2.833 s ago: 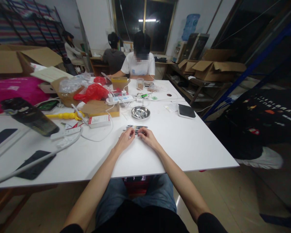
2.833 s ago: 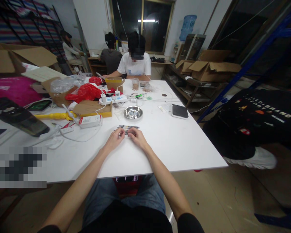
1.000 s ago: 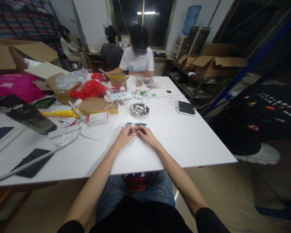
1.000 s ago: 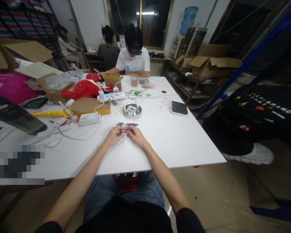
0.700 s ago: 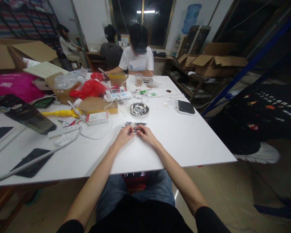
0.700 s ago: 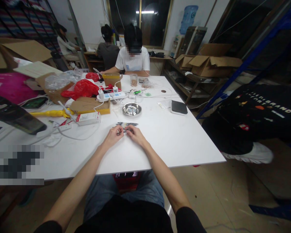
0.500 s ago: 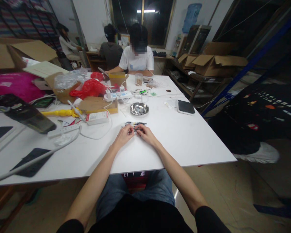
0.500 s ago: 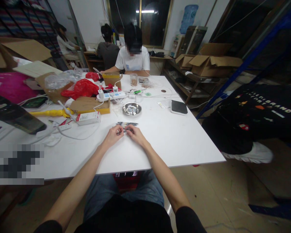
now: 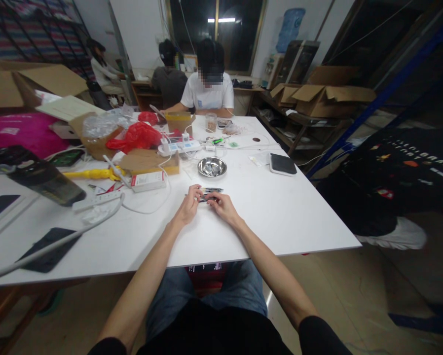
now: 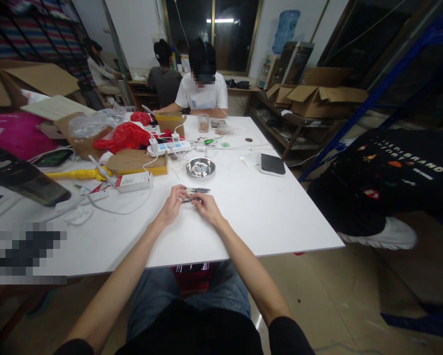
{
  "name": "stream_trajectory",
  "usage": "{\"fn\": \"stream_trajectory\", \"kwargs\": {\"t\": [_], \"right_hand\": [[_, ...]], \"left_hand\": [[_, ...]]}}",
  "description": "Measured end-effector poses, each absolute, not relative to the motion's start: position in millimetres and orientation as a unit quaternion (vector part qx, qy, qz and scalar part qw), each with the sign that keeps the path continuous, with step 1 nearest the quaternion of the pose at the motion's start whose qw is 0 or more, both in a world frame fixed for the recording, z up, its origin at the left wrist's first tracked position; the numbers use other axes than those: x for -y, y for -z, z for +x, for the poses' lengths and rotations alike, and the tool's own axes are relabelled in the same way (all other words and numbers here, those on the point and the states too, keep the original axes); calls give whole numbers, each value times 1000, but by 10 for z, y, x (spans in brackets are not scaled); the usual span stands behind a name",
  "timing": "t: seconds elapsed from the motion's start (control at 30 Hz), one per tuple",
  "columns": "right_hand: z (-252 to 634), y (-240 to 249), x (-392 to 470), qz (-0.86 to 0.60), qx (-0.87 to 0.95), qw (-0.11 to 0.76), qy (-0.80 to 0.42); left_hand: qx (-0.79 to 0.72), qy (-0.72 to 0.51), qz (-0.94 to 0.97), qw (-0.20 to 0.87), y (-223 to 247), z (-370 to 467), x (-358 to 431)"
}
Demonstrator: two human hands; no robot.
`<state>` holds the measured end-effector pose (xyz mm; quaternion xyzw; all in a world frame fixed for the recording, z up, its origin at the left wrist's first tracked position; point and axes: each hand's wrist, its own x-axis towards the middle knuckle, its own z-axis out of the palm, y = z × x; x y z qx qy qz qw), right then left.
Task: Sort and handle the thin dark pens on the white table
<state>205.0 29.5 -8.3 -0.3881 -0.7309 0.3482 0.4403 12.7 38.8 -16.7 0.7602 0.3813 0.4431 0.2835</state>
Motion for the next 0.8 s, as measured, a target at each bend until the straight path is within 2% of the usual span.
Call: {"fn": "stream_trajectory", "kwargs": {"t": [0.27,0.47,0.63,0.8], "right_hand": [[2023,101,-280,-442,754,390,-290],[1998,106,-292,-505,712,404,-273],[2036,95,-341,-448,653,493,-359],[2050,105,-370,-432,592,494,-467]], "left_hand": [[-376,-385,798,271,121,223,-286],[-375,-370,820,226,22,262,-167],[-437,-300,842,95,77,111,-231],[-460,-295,831,102,126,99,-250]]}}
